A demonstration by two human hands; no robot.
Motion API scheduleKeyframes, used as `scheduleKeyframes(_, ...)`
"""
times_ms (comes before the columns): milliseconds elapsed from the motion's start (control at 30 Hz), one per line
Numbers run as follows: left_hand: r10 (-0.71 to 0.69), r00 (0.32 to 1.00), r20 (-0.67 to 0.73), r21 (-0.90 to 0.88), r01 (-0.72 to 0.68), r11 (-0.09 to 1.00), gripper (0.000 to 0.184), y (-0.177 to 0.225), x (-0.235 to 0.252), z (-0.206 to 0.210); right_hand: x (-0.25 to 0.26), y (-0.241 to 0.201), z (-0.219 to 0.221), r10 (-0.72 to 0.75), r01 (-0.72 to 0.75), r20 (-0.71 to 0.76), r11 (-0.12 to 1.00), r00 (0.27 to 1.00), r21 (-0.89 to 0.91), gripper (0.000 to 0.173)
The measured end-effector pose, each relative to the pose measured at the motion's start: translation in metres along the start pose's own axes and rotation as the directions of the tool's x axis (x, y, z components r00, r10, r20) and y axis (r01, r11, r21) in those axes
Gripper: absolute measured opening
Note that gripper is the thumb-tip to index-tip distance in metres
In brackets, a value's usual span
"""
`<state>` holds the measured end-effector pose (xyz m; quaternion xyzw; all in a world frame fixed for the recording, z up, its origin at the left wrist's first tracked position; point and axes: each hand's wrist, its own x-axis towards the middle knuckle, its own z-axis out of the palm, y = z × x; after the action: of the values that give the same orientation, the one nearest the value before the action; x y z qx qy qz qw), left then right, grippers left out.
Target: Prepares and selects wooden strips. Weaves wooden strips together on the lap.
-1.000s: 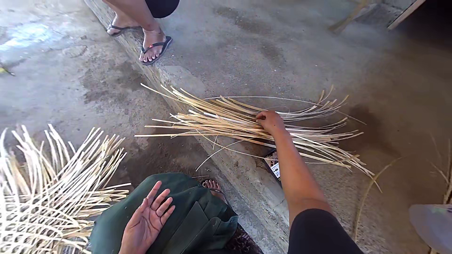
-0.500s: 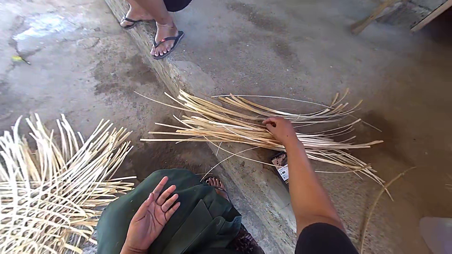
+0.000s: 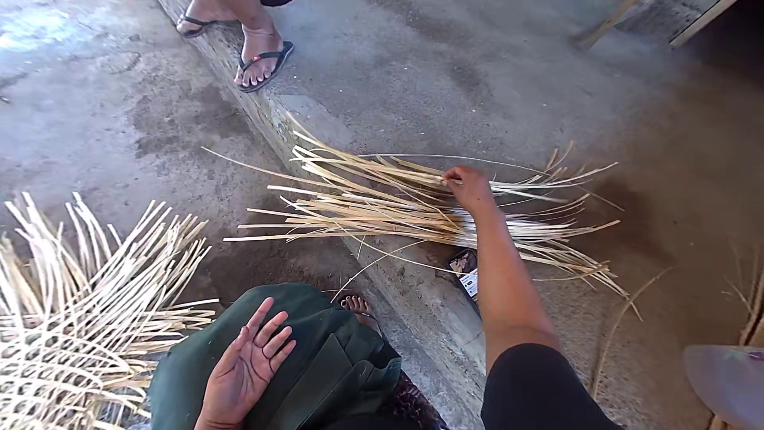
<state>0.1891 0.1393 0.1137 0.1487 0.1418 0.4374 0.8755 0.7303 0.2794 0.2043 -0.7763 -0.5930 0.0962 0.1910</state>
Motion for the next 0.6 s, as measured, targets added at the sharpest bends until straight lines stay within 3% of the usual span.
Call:
scheduleKeyframes(200, -0.009, 1.000, 0.023, -0.017, 0.010, 1.000, 0.051, 0.000, 0.002, -0.001, -0.002, 0.005, -0.014, 0.025, -0.026, 0.007, 0.984, 1.000, 0.175, 0.025)
scheduleKeyframes(433, 0.003, 1.000, 0.005, 0.015, -0.003, 1.000, 0.051, 0.000, 0.000, 0.001, -0.003, 0.006, -0.020, 0.016, -0.018, 0.013, 0.969, 1.000, 0.248, 0.024)
scheduleKeyframes(500, 0.003, 1.000, 0.007, 0.021, -0.003, 1.000, 0.051, 0.000, 0.001, 0.002, -0.009, -0.001, -0.023, -0.011, 0.028, -0.068, 0.968, 0.998, 0.249, 0.023)
scheduleKeyframes(600, -0.002, 1.000, 0.007, 0.004, 0.002, 1.000, 0.051, 0.001, 0.001, 0.001, -0.018, -0.012, -0.036, -0.103, 0.184, -0.327, 0.957, 0.939, 0.226, 0.024)
